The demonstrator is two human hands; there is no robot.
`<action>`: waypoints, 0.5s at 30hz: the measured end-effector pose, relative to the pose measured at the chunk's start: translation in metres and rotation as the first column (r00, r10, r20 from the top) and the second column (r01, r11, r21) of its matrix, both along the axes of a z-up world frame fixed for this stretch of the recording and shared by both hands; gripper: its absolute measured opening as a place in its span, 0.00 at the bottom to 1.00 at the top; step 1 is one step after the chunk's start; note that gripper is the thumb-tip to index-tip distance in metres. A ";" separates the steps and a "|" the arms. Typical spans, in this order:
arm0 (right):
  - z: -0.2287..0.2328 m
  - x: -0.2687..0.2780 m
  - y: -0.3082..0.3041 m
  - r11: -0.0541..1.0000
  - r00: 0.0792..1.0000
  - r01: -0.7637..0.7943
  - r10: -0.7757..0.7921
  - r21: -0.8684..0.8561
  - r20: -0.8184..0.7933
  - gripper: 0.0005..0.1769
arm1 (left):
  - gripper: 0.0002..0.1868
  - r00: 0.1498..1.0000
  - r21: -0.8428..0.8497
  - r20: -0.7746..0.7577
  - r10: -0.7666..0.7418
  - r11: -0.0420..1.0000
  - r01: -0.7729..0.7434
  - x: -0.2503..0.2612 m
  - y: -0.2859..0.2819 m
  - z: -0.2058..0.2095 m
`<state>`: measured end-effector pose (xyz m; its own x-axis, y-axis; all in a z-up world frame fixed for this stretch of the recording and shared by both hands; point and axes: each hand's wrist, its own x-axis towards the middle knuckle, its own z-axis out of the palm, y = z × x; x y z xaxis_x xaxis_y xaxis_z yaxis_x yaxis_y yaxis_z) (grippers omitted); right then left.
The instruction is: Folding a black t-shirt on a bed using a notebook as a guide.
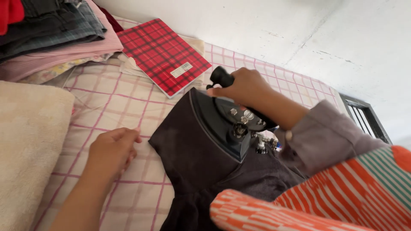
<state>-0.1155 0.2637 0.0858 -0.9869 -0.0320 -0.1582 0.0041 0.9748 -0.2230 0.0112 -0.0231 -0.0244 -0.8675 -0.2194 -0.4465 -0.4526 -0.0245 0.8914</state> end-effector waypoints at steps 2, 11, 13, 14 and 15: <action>-0.006 -0.011 0.004 1.000 0.999 -0.031 0.031 0.007 0.016 0.40 | 0.17 1.000 -0.037 -0.004 -0.016 0.999 0.016 0.000 0.000 -0.001; 0.012 0.067 -0.008 0.859 0.859 -0.512 0.512 -0.019 0.010 0.33 | 0.21 0.990 0.188 -0.113 0.087 0.980 -0.065 0.002 -0.010 -0.011; 0.010 0.053 0.016 0.888 0.893 -0.434 0.446 -0.154 0.054 0.32 | 0.21 0.990 0.198 -0.114 0.083 0.978 -0.059 0.007 -0.009 -0.013; 0.007 0.036 0.032 0.935 0.935 -0.344 0.350 -0.087 0.052 0.34 | 0.20 0.985 0.191 -0.149 0.088 0.980 -0.059 0.008 -0.009 -0.015; 0.005 0.019 0.047 0.968 0.967 -0.249 0.249 -0.021 0.044 0.35 | 0.20 0.979 0.183 -0.183 0.093 0.981 -0.059 0.009 -0.010 -0.017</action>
<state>-0.0968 0.3104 0.0908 -0.9392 -0.2785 -0.2009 -0.2277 0.9430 -0.2428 0.0201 -0.0333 -0.0417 -0.9238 -0.2210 -0.3127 -0.2661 -0.2165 0.9393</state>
